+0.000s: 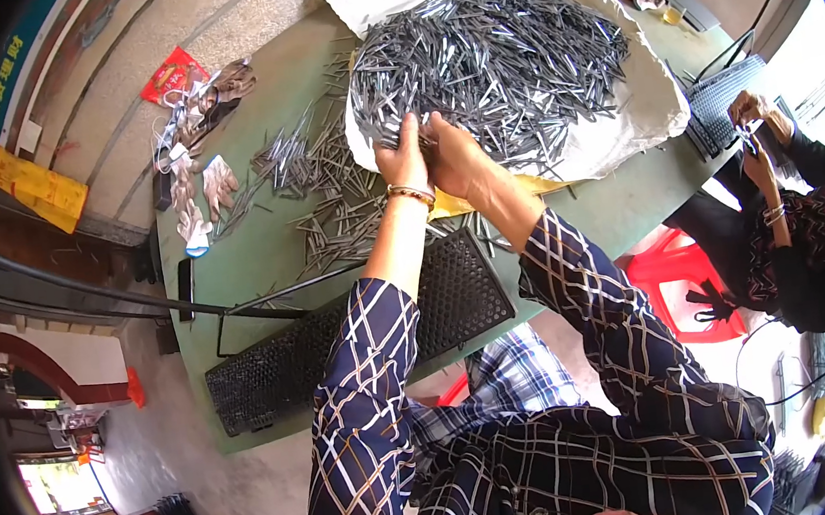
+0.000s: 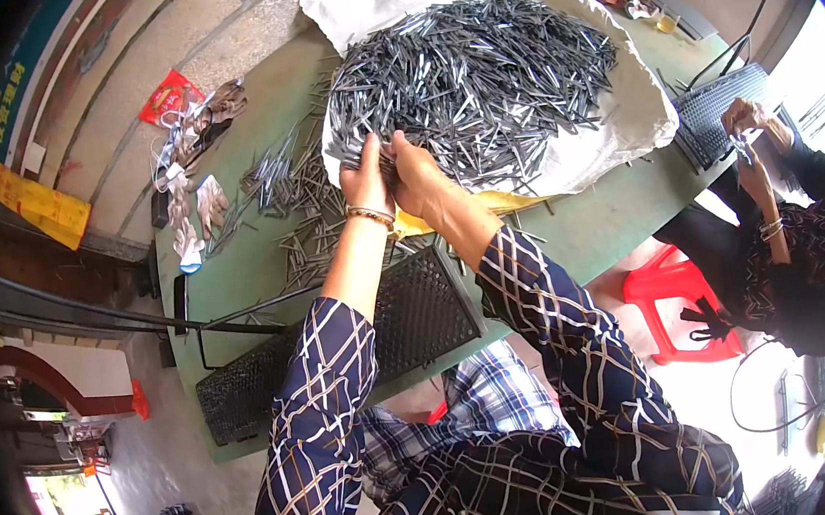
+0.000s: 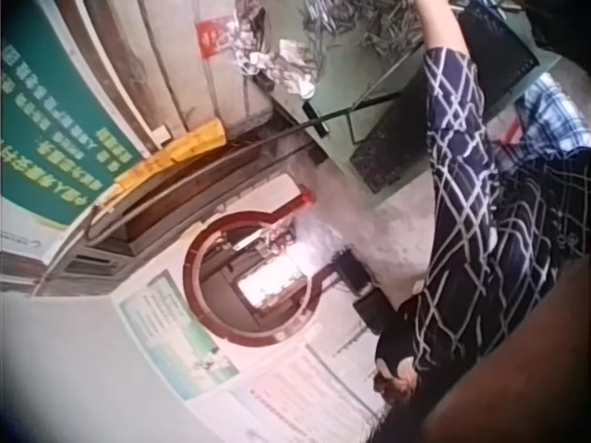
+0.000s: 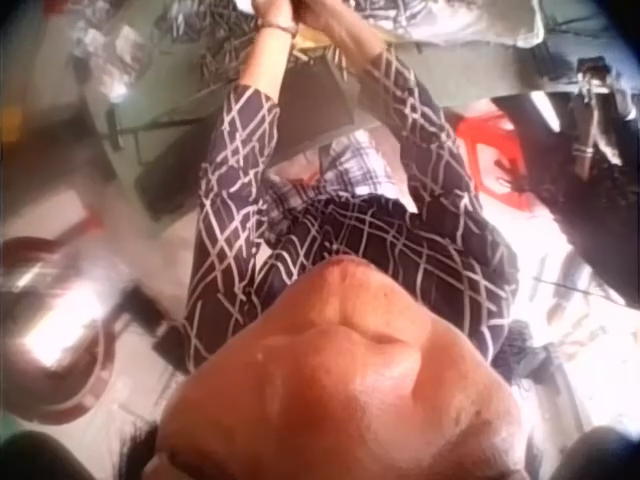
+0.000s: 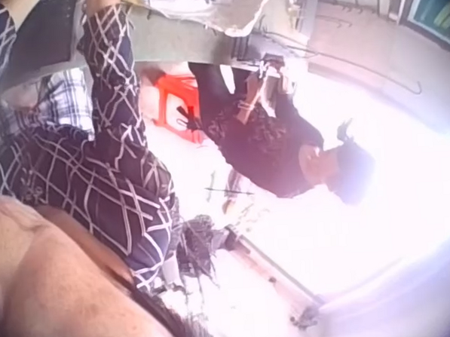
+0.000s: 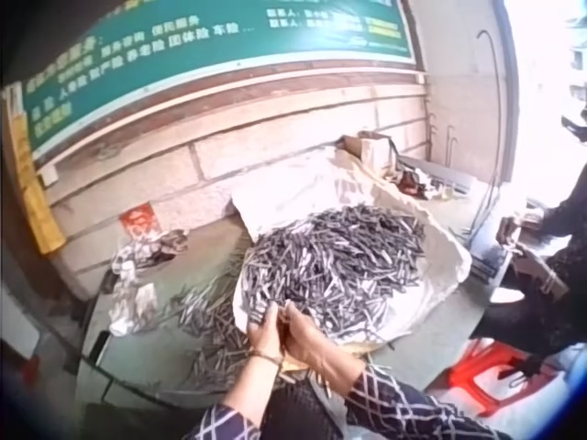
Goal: Sorting thin metal strips and inserting them into a grid organizer.
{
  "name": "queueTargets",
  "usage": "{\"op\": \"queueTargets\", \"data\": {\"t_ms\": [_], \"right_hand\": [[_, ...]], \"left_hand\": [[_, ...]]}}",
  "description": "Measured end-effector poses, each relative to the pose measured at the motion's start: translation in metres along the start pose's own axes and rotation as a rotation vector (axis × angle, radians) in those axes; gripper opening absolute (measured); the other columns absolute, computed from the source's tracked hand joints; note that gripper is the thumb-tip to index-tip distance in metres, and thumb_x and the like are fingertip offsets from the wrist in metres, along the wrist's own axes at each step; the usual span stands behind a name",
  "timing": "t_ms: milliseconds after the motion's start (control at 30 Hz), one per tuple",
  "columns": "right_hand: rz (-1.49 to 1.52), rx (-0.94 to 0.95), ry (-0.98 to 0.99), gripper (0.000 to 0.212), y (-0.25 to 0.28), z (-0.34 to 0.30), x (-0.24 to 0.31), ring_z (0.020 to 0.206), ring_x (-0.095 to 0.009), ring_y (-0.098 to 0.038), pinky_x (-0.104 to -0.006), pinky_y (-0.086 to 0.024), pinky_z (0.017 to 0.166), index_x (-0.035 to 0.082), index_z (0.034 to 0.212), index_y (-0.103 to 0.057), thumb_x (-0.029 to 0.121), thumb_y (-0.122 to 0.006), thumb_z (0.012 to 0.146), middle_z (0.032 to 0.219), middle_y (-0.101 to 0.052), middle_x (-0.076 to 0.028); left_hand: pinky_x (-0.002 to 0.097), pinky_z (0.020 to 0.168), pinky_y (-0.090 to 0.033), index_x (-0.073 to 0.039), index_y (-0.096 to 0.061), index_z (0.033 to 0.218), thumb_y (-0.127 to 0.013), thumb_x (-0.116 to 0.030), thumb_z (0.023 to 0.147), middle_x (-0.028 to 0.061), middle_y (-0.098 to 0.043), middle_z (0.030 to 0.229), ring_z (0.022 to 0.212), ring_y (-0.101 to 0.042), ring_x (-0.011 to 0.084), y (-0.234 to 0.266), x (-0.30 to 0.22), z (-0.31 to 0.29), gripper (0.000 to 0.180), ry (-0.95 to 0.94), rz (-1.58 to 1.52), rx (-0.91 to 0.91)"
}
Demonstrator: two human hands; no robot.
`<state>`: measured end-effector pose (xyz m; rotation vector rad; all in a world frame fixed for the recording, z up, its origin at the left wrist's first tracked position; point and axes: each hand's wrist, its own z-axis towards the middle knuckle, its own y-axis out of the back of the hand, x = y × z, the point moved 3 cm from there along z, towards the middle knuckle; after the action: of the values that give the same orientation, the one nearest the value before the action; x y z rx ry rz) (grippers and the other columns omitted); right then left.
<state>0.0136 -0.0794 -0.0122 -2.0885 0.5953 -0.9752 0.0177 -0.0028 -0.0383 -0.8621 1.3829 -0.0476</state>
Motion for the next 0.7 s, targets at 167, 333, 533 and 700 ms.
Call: {"op": "queueTargets", "data": {"t_ms": [167,333,533,700], "right_hand": [[-0.31,0.312,0.059,0.037,-0.002,-0.062,0.007,0.112,-0.022,-0.05,-0.031,-0.04,0.098,-0.004,0.13,-0.041,0.014,-0.039,0.097,0.127,-0.05,-0.015],[-1.229,0.332,0.669,0.043,0.01,-0.138,-0.001,0.102,-0.016,-0.059,-0.0266,-0.046,0.087,-0.008,0.128,-0.044,0.007,-0.054,0.09,0.115,-0.061,-0.016],[-1.464,0.199,0.582,0.035,0.036,-0.209,-0.05,0.07,-0.012,-0.063,-0.0268,-0.05,0.064,-0.004,0.121,-0.053,0.004,-0.055,0.087,0.079,-0.068,-0.013],[-1.433,0.206,0.412,0.029,0.053,-0.247,-0.075,0.066,-0.012,-0.062,-0.0263,-0.049,0.06,-0.004,0.113,-0.059,0.006,-0.06,0.085,0.079,-0.067,-0.013]], "left_hand": [[0.0361,0.07,-0.053,-0.012,-0.055,0.085,-0.062,-0.034,0.087,0.0022,-0.059,0.081,0.08,-0.059,0.0176,0.023,-0.027,-0.021,0.024,0.507,-0.292,-0.074],[0.0309,0.07,-0.052,-0.004,-0.059,0.092,-0.067,-0.024,0.085,0.0059,-0.063,0.086,0.076,-0.062,0.0169,0.02,-0.062,-0.112,0.023,0.423,-0.2,0.017],[0.0276,0.065,-0.05,-0.004,-0.06,0.093,-0.066,-0.011,0.084,0.0047,-0.064,0.084,0.073,-0.062,0.0145,0.063,-0.067,-0.21,0.013,0.291,-0.096,0.037],[0.0276,0.064,-0.051,-0.004,-0.061,0.09,-0.065,-0.007,0.083,0.0065,-0.066,0.082,0.073,-0.064,0.0153,0.099,-0.066,-0.262,0.009,0.41,-0.134,-0.017]]}}
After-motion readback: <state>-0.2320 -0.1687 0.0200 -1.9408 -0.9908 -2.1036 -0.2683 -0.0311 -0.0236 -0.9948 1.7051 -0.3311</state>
